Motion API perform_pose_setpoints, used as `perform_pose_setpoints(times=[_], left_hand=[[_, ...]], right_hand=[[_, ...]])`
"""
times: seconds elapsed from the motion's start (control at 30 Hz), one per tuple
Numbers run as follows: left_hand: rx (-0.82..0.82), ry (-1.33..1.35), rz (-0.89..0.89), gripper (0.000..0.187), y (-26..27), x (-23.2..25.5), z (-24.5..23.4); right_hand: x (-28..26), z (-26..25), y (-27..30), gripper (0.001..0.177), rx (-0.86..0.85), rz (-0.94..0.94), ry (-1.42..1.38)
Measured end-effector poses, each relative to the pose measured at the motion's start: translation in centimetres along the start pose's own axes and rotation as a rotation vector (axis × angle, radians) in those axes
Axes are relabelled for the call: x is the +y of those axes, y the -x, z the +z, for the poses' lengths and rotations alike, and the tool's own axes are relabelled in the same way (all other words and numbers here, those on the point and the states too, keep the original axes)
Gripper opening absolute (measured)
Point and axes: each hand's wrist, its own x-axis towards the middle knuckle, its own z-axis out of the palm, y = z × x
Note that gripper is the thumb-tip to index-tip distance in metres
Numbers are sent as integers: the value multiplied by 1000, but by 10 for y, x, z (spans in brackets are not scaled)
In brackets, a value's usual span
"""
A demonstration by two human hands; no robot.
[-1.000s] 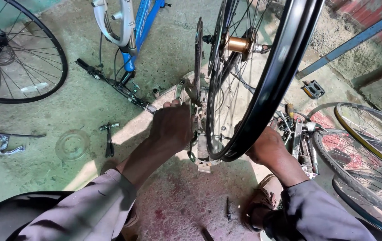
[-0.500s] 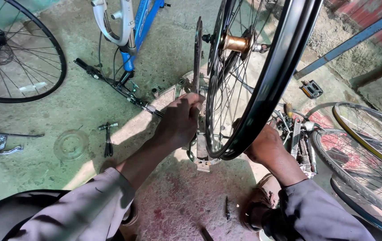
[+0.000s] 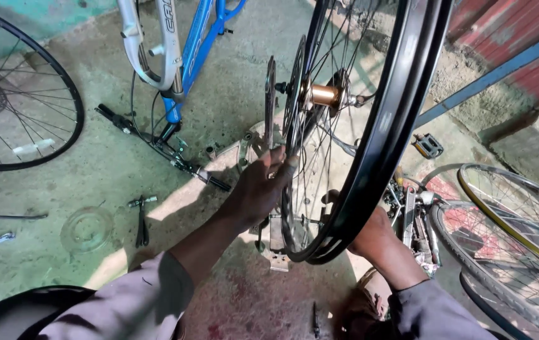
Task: The person is sitting on the floor in a workshop, using a spoke wrench to tighten the nipples on a bicycle wheel mounted on a truing stand. They rotate the wheel and adjust the spokes to true the rim.
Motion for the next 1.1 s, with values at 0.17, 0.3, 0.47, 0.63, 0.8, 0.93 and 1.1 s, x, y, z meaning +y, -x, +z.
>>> perform_pose_setpoints(times=[0.17,0.3,0.47,0.63,0.8,0.93,1.1], left_hand=[[-45,-83,49,88,-4,-4,2],[168,-724,915,42,-36,-105,15],[88,-108,152,59,-7,-28,21],[68,165,129,46,-10,-43,28],[28,109,6,27,-13,-76,38],[-34,133,-52,47,10,-77,26],[-41,223,83,15,36,-73,6]], right_hand=[[-6,-2,-1,50,20,-15,42],[-16,-7,4,51,75,-35,98],[-20,-8,7,53,134,-74,170],[-58,-33,27,43,155,-84,39],[-61,-38,24,32,372,-10,-275],[-59,-24,30,30,330,-15,-339],[-67,-21,27,25,280,-23,-557]])
